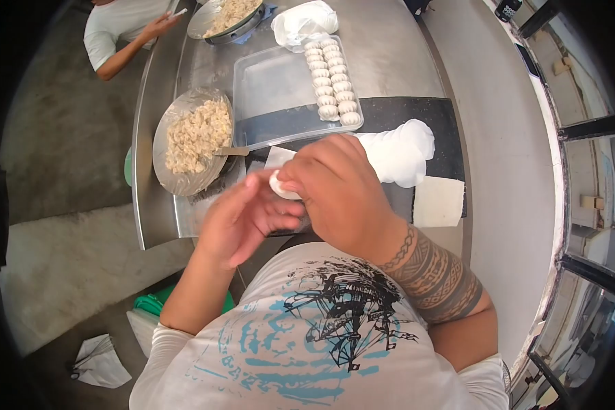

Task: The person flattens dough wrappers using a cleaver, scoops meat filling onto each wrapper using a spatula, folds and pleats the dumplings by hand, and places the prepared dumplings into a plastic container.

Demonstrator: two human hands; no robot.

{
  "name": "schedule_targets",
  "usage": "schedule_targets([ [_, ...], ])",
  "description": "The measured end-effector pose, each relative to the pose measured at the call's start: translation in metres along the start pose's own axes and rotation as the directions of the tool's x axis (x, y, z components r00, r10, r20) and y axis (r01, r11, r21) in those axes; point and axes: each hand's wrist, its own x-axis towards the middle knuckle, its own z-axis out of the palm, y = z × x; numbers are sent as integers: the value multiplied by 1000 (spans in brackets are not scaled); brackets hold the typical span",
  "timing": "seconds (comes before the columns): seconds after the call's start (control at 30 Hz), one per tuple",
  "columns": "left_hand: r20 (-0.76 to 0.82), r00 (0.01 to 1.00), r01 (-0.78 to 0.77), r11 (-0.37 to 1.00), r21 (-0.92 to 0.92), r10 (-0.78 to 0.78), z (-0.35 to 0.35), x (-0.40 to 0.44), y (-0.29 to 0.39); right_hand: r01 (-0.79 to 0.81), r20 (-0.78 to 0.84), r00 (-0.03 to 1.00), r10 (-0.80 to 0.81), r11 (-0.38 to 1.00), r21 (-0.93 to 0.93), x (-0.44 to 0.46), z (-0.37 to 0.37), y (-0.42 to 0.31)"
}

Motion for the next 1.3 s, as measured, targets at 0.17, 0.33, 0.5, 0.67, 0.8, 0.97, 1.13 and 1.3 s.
schedule_targets([
  [0.17, 37, 987, 159, 972, -174, -154, -16, 19, -10, 28, 219, 976, -5, 994, -103, -28, 0, 21],
  [0.33, 124, 988, 97, 994, -45, -91, -29, 38, 8, -206, 230, 958, 174, 971, 121, -44, -35, 27],
  [0.5, 54, 996, -82, 935, 345, 67, -31, 53, 12, -561, -12, 827, 562, 827, 40, -111, -69, 63],
  [0.67, 59, 897, -319, 550, 771, 438, -35, 103, -14, -785, -344, 619, 706, 553, -278, -193, -74, 114],
  [0.8, 160, 817, -298, 169, 939, 554, -58, 165, -27, -770, -421, 636, 646, 497, -401, -221, -61, 131],
  [0.97, 192, 869, -113, -194, 974, 457, -60, 189, -40, -717, -388, 681, 621, 456, -528, -232, -51, 137],
  [1.13, 65, 909, -19, -113, 993, 412, -68, 199, -46, -698, -382, 703, 600, 479, -533, -231, -52, 137],
  [1.3, -73, 900, 112, -66, 992, 429, -55, 208, -43, -675, -353, 724, 592, 504, -539, -233, -56, 140],
])
